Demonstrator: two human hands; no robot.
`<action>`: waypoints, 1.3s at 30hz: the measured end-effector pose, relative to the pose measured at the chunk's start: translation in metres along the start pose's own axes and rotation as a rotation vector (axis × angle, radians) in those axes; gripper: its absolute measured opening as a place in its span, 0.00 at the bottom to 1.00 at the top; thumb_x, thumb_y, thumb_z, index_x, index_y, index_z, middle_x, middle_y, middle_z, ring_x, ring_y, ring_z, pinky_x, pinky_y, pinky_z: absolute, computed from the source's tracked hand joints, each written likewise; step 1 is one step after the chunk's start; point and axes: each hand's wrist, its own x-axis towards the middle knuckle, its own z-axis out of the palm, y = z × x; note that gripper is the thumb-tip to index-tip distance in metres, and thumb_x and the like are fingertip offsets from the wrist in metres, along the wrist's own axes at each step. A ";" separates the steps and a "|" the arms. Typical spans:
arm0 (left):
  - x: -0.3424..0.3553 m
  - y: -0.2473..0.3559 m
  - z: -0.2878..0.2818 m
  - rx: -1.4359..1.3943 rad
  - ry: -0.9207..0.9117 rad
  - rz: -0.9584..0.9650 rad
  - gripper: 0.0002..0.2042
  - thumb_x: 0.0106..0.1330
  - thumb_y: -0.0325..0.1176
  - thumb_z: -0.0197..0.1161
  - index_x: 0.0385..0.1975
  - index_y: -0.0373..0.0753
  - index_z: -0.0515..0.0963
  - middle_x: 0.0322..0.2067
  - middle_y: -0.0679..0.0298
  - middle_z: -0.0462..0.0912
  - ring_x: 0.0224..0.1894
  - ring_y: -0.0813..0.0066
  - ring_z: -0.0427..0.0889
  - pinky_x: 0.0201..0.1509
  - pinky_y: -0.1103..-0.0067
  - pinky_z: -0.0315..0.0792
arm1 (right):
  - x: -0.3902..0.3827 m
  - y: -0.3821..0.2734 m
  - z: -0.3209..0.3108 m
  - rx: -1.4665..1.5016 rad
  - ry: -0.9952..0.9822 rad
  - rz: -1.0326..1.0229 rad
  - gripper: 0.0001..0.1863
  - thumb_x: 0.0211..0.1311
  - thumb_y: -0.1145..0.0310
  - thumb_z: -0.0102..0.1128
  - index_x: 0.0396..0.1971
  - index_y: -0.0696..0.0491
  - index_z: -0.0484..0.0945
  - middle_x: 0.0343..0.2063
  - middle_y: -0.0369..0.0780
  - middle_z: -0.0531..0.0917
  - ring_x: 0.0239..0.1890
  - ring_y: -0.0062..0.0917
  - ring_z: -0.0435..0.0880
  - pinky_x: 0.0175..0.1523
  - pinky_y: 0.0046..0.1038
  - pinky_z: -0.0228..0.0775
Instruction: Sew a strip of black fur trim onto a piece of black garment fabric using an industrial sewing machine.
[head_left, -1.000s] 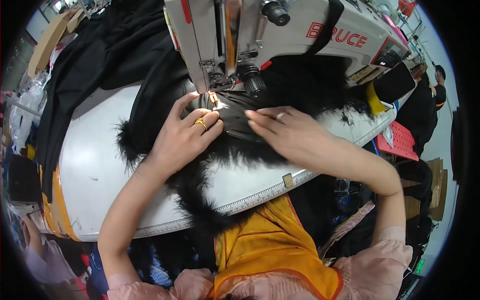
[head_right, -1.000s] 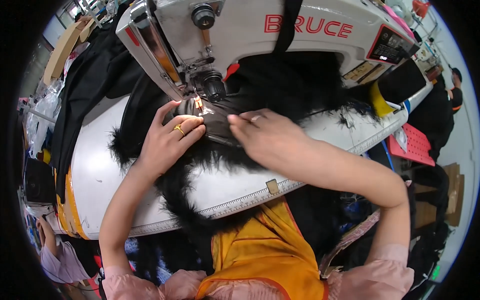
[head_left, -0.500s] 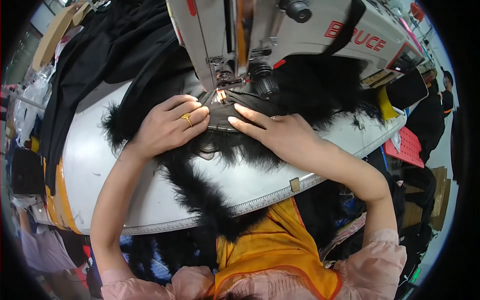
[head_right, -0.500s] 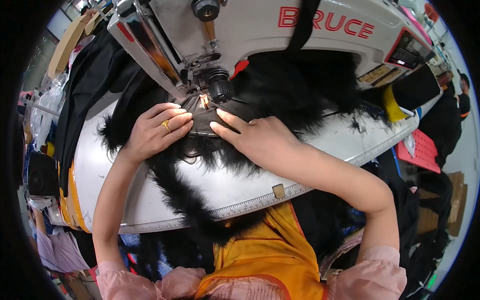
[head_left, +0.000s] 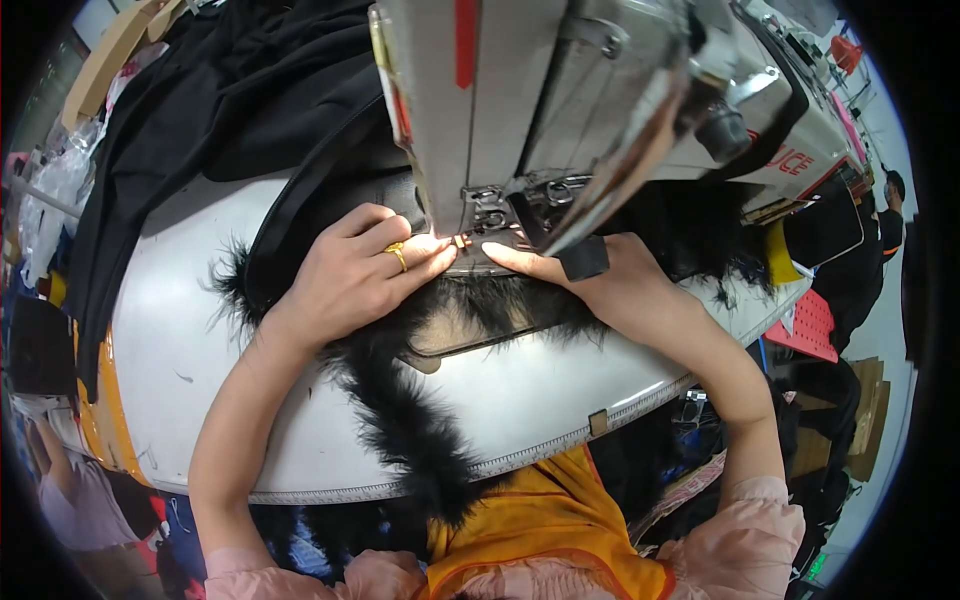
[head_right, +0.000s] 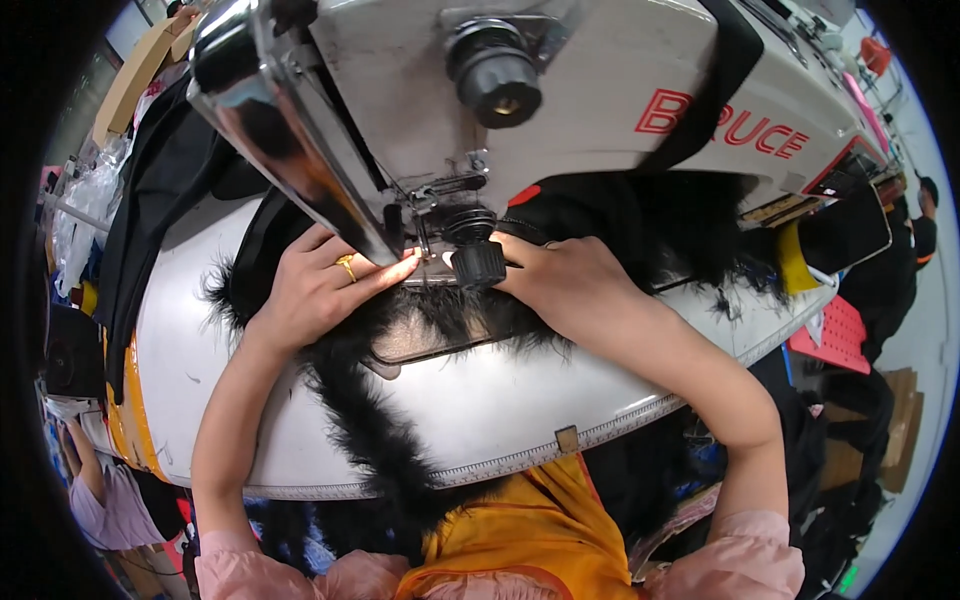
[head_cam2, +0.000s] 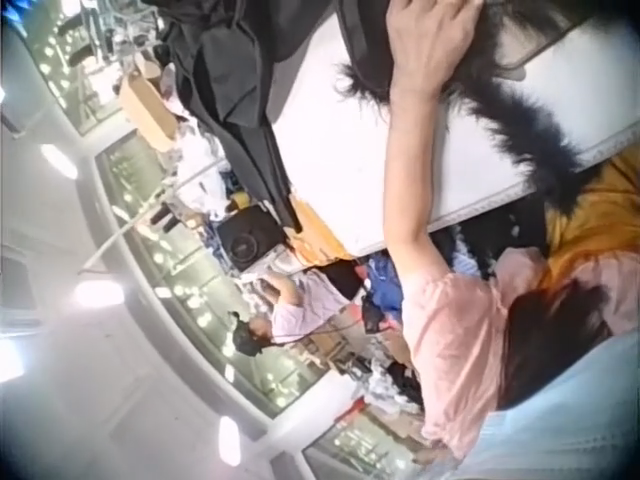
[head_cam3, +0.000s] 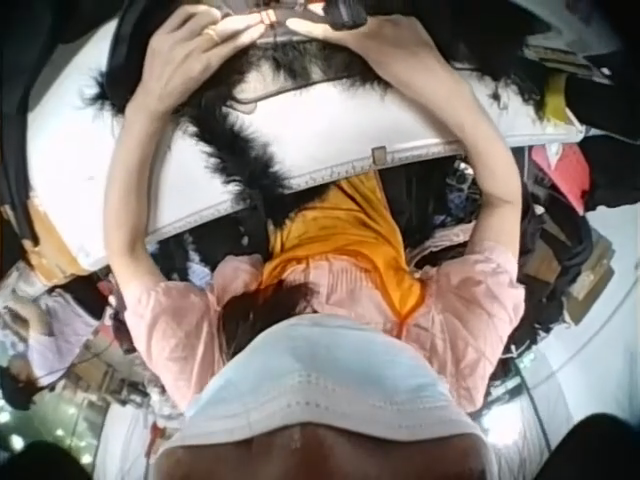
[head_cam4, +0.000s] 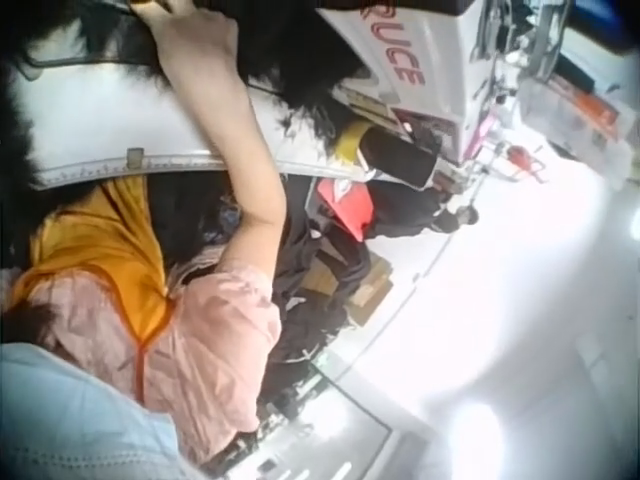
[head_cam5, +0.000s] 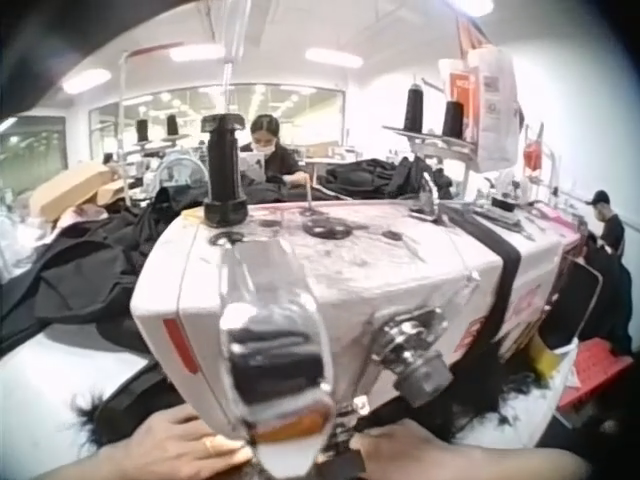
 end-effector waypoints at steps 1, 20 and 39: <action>0.001 0.001 0.001 -0.010 0.013 -0.016 0.15 0.48 0.29 0.61 0.38 0.45 0.83 0.34 0.78 0.79 0.37 0.81 0.73 0.48 0.82 0.70 | 0.000 0.003 0.004 0.021 0.048 0.004 0.24 0.65 0.73 0.45 0.58 0.35 0.73 0.48 0.41 0.79 0.46 0.28 0.81 0.55 0.24 0.69; 0.000 -0.003 0.006 -0.162 -0.013 -0.154 0.16 0.48 0.27 0.62 0.40 0.41 0.79 0.38 0.67 0.78 0.42 0.67 0.76 0.50 0.73 0.72 | 0.002 0.024 0.020 -0.349 0.298 -0.215 0.19 0.54 0.71 0.50 0.47 0.42 0.77 0.38 0.35 0.77 0.33 0.26 0.83 0.36 0.26 0.75; 0.002 0.030 0.002 -0.120 0.020 -0.238 0.16 0.48 0.25 0.61 0.39 0.43 0.78 0.34 0.71 0.76 0.38 0.75 0.76 0.42 0.78 0.73 | 0.004 -0.020 0.022 -0.662 0.323 -0.227 0.23 0.50 0.72 0.54 0.51 0.51 0.74 0.48 0.34 0.75 0.38 0.24 0.80 0.40 0.24 0.74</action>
